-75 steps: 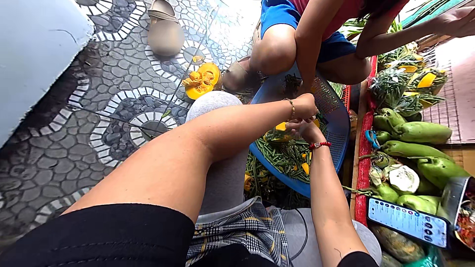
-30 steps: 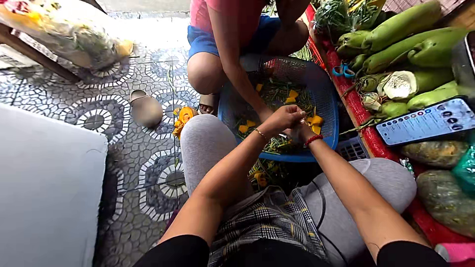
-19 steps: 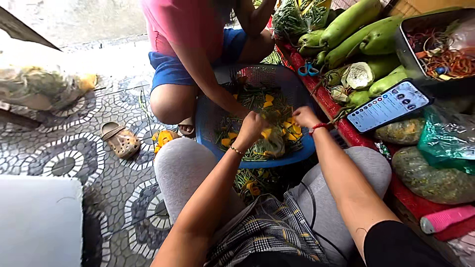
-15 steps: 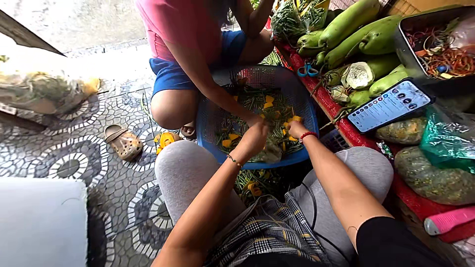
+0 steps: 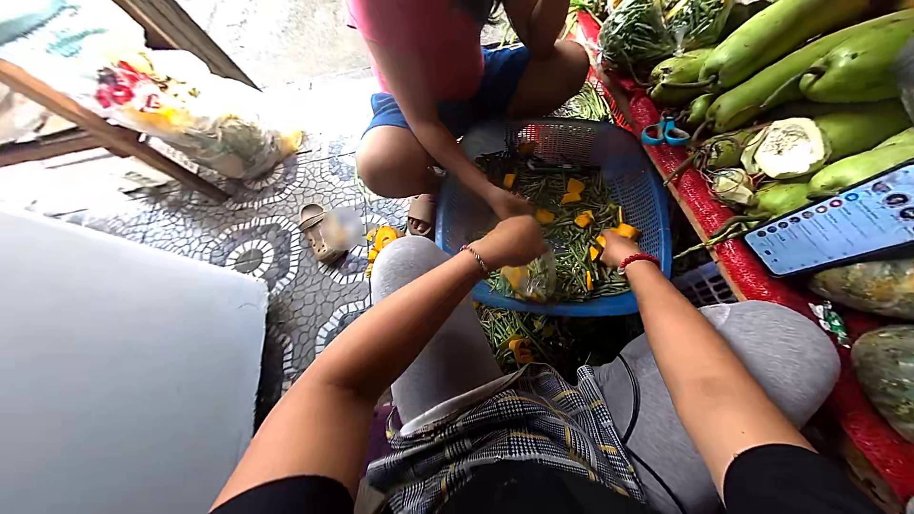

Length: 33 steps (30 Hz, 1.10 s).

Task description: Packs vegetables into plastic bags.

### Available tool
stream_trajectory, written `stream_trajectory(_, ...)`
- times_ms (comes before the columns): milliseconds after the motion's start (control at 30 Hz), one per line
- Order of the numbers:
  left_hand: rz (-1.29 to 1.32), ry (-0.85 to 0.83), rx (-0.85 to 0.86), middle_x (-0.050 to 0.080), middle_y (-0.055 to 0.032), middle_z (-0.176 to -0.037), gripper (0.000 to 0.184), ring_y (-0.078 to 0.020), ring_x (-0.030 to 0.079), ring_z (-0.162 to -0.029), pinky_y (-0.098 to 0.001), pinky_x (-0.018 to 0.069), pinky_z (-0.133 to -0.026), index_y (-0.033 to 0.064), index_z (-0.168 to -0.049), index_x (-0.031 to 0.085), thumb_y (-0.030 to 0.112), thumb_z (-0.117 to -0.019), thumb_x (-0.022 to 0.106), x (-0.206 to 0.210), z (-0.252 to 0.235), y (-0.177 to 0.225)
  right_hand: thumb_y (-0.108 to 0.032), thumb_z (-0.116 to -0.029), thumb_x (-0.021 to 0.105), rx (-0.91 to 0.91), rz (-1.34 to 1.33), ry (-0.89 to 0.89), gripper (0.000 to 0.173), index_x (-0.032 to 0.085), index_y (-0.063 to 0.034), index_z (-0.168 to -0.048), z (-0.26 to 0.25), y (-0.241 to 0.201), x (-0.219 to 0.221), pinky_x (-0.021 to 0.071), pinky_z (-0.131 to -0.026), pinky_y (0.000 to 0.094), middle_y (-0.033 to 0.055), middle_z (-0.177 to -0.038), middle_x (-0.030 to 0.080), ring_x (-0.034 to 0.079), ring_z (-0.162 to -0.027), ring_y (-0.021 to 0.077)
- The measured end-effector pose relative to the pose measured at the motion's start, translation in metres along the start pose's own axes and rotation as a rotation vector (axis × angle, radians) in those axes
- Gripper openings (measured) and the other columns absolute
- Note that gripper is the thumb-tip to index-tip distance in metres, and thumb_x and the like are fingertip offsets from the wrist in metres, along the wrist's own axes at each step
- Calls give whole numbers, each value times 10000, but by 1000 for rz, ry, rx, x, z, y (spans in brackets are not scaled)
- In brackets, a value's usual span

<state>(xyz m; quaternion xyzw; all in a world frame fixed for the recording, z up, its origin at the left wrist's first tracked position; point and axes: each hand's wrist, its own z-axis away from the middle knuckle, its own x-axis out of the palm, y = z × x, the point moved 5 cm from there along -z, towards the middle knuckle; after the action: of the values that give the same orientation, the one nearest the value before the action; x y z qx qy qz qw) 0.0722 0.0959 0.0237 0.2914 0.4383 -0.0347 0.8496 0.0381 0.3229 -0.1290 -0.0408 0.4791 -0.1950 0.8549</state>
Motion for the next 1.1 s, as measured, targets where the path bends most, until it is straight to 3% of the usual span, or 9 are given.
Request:
stream_trajectory(67,342,115,-71,639,-171,-925,339,-226,604,-729,-418,530,-693,-71,-1047,663,216,-1098,491,-9,2,-7,5,-931,631,-39,-27,62,486,569,17,-1413,15,-12,-38,399,-1028,749,362,-1343,581,537,-1274,559)
stream_trajectory(233,958,222,-170,568,-74,-920,268,-137,578,-716,-321,536,-641,2,-1126,598,234,-1098,465,-5,9,-4,53,-945,589,-104,-177,157,301,663,30,-1235,61,-21,-113,484,-917,700,347,-1192,638,642,-1067,509)
stream_trajectory(333,967,215,-139,513,-25,-777,245,-104,521,-603,-273,504,-589,19,-1053,571,216,-1111,437,-3,5,6,35,-977,608,-192,-365,183,283,598,44,-1260,92,-21,-134,565,-853,541,287,-1149,646,692,-908,362)
stream_trajectory(500,942,214,-201,499,-19,-718,273,-101,523,-567,-269,507,-573,14,-1001,565,226,-1113,436,-4,-11,13,12,-900,702,-574,-707,112,212,579,-80,-1047,140,-48,-131,573,-702,217,-4,-870,636,629,-724,29)
stream_trajectory(700,1039,203,-236,467,11,-606,344,-87,477,-482,-241,456,-494,77,-835,520,248,-1112,408,-7,-14,27,-66,-934,727,-390,-578,233,292,583,11,-1177,129,-93,-82,566,-748,436,167,-970,660,649,-790,229)
stream_trajectory(767,1018,194,-238,474,-3,-618,374,-102,493,-492,-254,467,-502,76,-843,517,274,-1125,372,-9,-10,29,-38,-956,660,-373,-627,249,141,652,60,-1057,113,-108,-66,514,-779,482,183,-933,660,621,-822,252)
stream_trajectory(833,1023,196,-245,476,-11,-603,371,-112,501,-486,-264,476,-498,79,-831,507,261,-1120,363,-9,-7,27,-107,-998,612,-426,-733,209,114,656,-3,-990,108,-111,-44,561,-725,447,122,-883,671,655,-775,199)
stream_trajectory(967,944,139,-224,448,5,-588,377,-108,484,-489,-261,470,-510,80,-819,504,254,-1126,369,-4,-3,18,-139,-1040,548,-434,-997,-18,161,636,-43,-1134,106,-119,-17,593,-808,402,80,-1003,670,673,-891,159)
stream_trajectory(1100,855,94,-214,448,10,-598,371,-95,466,-472,-237,440,-478,74,-867,518,283,-1131,362,1,0,10,-85,-1042,565,-530,-850,43,139,627,4,-1130,98,-126,-5,597,-689,359,100,-899,685,681,-746,153)
